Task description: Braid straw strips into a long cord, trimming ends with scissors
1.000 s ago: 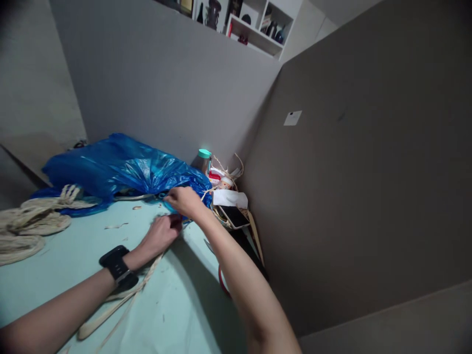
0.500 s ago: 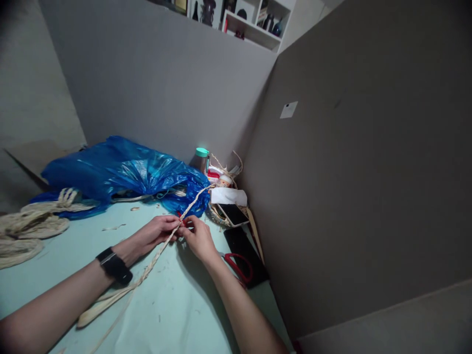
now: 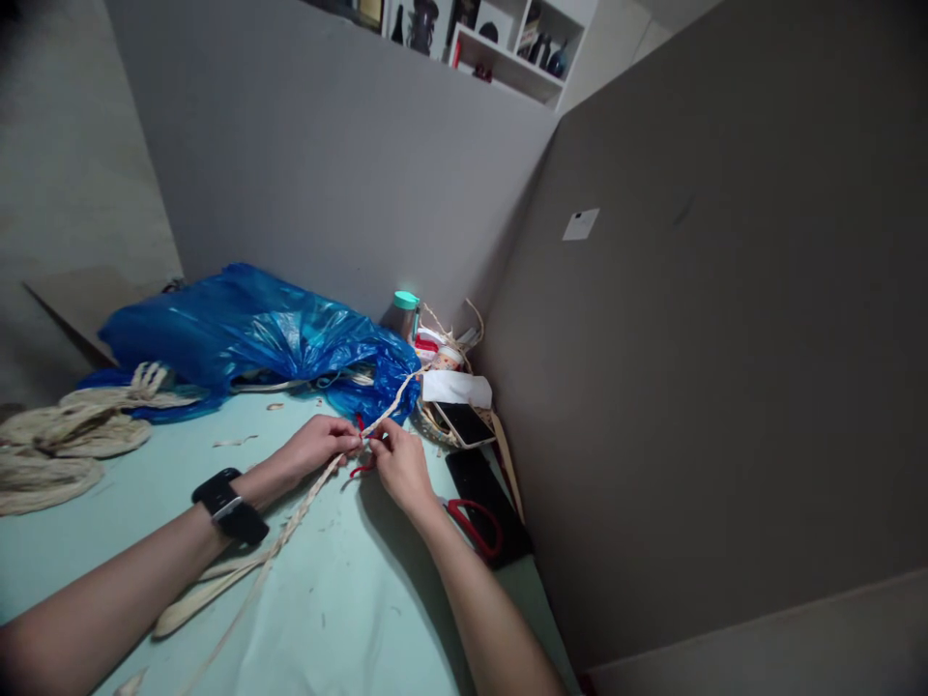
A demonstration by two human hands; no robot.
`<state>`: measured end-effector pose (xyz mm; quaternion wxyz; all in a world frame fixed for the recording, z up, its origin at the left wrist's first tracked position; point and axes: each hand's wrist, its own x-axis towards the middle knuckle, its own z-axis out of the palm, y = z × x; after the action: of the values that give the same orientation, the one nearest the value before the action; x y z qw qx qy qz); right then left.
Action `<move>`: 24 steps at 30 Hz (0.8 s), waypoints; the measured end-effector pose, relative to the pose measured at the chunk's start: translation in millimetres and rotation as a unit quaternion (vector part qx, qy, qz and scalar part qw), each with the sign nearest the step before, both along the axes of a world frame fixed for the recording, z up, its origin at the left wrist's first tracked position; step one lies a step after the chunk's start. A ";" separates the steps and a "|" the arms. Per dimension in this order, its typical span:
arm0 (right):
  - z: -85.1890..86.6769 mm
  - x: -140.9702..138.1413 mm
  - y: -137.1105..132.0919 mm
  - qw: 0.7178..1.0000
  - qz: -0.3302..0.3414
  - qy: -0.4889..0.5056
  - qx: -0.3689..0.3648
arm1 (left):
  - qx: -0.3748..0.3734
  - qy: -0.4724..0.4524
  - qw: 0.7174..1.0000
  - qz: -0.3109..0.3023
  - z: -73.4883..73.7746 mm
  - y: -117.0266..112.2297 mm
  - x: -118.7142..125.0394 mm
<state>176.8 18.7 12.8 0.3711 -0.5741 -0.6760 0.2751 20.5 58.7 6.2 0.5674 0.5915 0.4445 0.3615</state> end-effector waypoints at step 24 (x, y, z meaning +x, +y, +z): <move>3.1 -3.5 35.7 0.988 -0.008 0.153 -0.021 | -0.030 -0.076 0.995 0.053 -4.7 -3.6 4.5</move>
<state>173.3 54.4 15.9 0.4598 -0.5384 -0.6008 0.3711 25.0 55.1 1.4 0.5972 0.5204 0.4418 0.4212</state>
